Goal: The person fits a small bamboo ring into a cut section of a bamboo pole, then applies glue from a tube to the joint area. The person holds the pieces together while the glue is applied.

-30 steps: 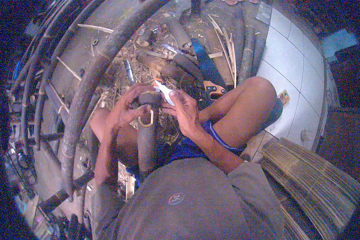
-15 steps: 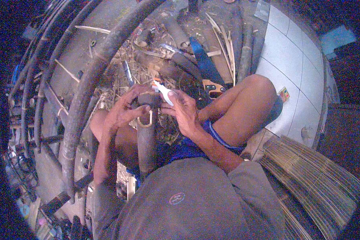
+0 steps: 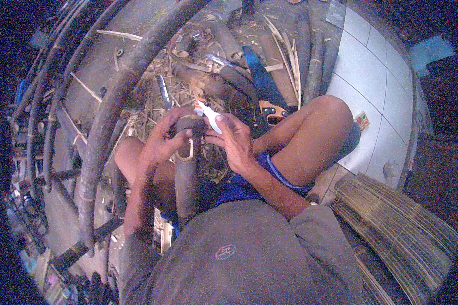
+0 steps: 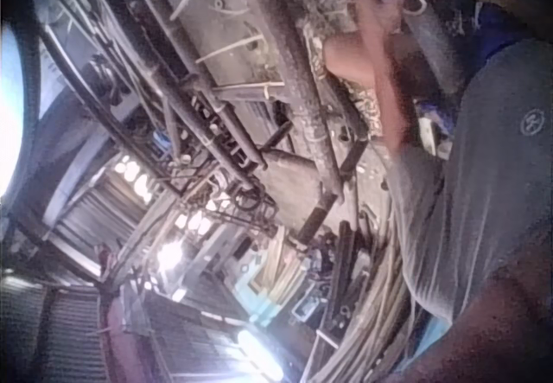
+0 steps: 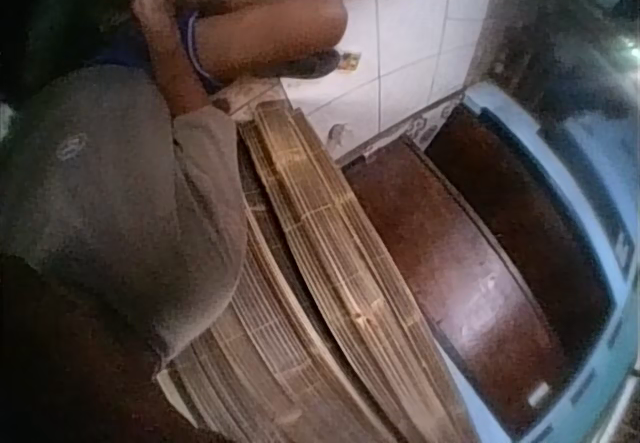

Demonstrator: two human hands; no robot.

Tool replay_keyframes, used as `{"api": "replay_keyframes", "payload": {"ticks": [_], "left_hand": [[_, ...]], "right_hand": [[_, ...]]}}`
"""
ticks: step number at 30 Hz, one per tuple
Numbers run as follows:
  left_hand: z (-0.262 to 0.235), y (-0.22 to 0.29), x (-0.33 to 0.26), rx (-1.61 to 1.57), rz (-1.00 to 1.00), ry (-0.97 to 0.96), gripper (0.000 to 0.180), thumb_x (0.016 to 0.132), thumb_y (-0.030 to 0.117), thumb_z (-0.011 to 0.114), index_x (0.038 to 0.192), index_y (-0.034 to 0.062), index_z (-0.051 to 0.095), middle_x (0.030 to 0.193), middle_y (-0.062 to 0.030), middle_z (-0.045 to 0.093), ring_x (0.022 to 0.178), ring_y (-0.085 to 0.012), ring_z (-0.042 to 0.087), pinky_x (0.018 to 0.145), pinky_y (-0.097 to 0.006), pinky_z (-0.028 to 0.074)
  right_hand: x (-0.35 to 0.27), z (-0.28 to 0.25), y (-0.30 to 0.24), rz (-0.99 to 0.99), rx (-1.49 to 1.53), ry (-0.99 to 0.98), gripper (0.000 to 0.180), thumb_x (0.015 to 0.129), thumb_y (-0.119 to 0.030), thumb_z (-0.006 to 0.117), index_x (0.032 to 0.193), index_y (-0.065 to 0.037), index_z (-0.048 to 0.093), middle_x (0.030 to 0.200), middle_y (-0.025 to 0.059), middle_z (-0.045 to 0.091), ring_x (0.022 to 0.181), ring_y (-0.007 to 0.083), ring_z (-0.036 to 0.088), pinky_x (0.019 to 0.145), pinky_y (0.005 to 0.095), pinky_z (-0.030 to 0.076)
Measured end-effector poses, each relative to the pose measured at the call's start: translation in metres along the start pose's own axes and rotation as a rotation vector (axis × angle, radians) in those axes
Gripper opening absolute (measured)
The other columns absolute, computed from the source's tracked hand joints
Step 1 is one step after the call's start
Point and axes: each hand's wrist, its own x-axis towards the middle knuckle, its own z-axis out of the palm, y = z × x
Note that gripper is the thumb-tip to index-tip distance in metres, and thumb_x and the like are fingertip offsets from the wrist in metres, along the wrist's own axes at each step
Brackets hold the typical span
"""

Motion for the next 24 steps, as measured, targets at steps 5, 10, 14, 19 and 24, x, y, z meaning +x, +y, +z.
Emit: {"api": "replay_keyframes", "payload": {"ticks": [5, 10, 14, 19, 24], "left_hand": [[0.017, 0.008, -0.007, -0.099, -0.051, 0.128, 0.054, 0.089, 0.022, 0.067, 0.139, 0.0095, 0.053, 0.132, -0.0134, 0.058, 0.122, -0.0256, 0.056, 0.104, -0.039, 0.044], [0.021, 0.011, -0.013, -0.139, -0.135, 0.115, 0.06, 0.092, 0.023, 0.063, 0.148, 0.0138, 0.043, 0.134, -0.0138, 0.057, 0.121, -0.0244, 0.055, 0.104, -0.039, 0.044], [0.021, 0.017, -0.014, -0.149, -0.166, 0.122, 0.057, 0.093, 0.024, 0.063, 0.146, 0.0146, 0.043, 0.129, -0.0136, 0.058, 0.118, -0.0246, 0.055, 0.102, -0.038, 0.044], [0.025, 0.005, -0.015, -0.201, -0.161, 0.162, 0.052, 0.093, 0.023, 0.064, 0.142, 0.0125, 0.047, 0.124, -0.0108, 0.059, 0.114, -0.0218, 0.055, 0.1, -0.037, 0.045], [0.028, -0.017, -0.02, -0.431, -0.243, 0.238, 0.045, 0.094, 0.02, 0.063, 0.136, 0.0104, 0.052, 0.122, -0.0069, 0.06, 0.111, -0.0165, 0.055, 0.098, -0.034, 0.045]], "right_hand": [[-0.003, 0.004, -0.002, 0.002, 0.003, -0.005, 0.036, 0.102, -0.03, 0.06, 0.124, -0.001, 0.059, 0.118, 0.0187, 0.069, 0.094, 0.0253, 0.071, 0.083, 0.0396, 0.061], [-0.002, 0.003, 0.0, -0.004, 0.006, -0.014, 0.036, 0.102, -0.03, 0.06, 0.124, -0.001, 0.059, 0.118, 0.0194, 0.069, 0.095, 0.0259, 0.071, 0.083, 0.0397, 0.061], [-0.001, 0.002, 0.002, 0.008, 0.014, -0.01, 0.036, 0.102, -0.03, 0.059, 0.124, -0.001, 0.059, 0.119, 0.0194, 0.069, 0.096, 0.0269, 0.071, 0.084, 0.0407, 0.062], [-0.003, 0.003, 0.002, 0.003, 0.032, -0.018, 0.036, 0.102, -0.029, 0.059, 0.125, -0.001, 0.058, 0.119, 0.0198, 0.068, 0.097, 0.0291, 0.071, 0.086, 0.0427, 0.062], [-0.006, 0.008, 0.005, 0.007, 0.06, -0.03, 0.036, 0.103, -0.029, 0.058, 0.126, -0.002, 0.057, 0.122, 0.0213, 0.067, 0.1, 0.032, 0.071, 0.089, 0.0449, 0.061]]}}
